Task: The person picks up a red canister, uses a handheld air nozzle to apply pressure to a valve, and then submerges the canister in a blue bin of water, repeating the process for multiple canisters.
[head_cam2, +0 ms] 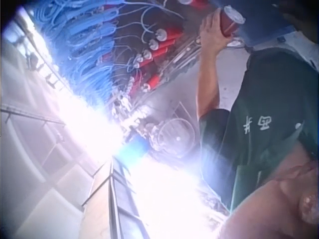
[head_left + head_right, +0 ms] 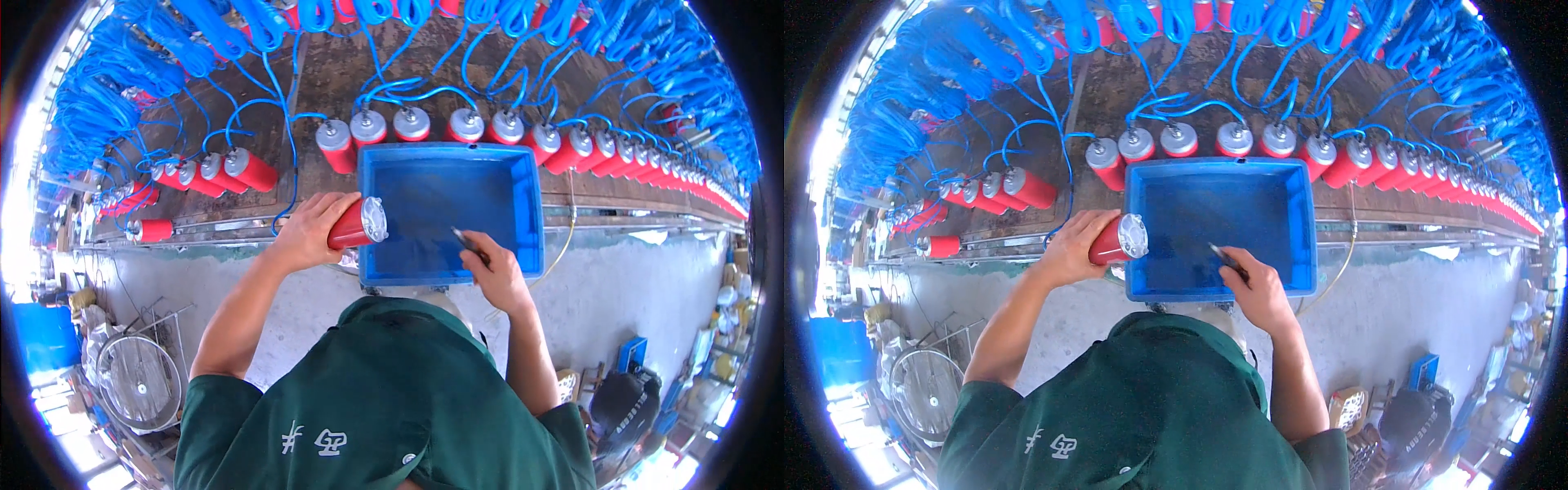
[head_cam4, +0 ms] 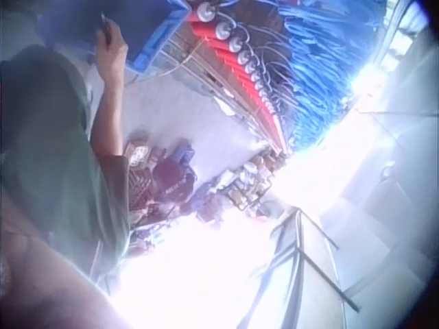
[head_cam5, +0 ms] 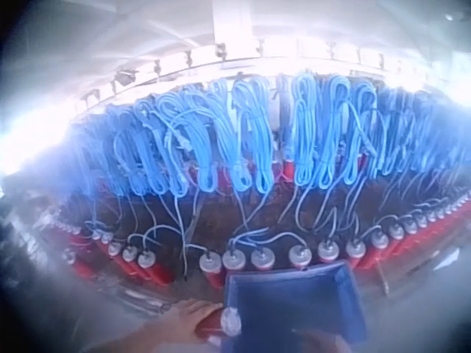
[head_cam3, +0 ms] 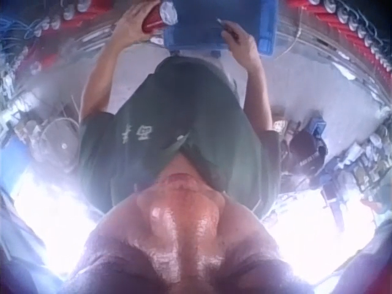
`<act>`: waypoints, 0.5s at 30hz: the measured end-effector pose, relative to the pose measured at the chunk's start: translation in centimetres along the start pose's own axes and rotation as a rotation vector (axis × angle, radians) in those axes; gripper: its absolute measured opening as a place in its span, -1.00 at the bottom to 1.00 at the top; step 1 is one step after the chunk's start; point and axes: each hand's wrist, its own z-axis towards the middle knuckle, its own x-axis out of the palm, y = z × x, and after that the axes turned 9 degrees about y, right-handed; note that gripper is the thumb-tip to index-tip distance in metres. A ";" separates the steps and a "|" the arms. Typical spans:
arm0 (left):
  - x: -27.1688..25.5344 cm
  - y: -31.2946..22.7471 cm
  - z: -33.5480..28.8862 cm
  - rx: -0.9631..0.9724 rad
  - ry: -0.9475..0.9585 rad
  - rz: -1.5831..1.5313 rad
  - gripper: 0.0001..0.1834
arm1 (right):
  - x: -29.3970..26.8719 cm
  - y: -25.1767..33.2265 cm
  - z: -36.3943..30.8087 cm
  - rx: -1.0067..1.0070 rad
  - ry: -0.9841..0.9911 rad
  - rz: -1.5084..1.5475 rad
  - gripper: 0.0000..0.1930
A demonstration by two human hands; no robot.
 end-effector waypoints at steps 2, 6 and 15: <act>1.1 -0.7 1.4 0.059 0.015 0.026 0.10 | -0.4 1.1 0.4 -0.026 0.024 -0.151 -0.61; 2.8 -1.1 2.6 0.099 0.029 0.081 0.11 | 0.0 -0.9 1.3 -0.045 0.026 -0.078 -0.62; 2.5 -1.9 3.2 0.054 0.055 0.206 0.19 | 0.5 -0.4 2.4 -0.287 0.015 -0.129 -0.77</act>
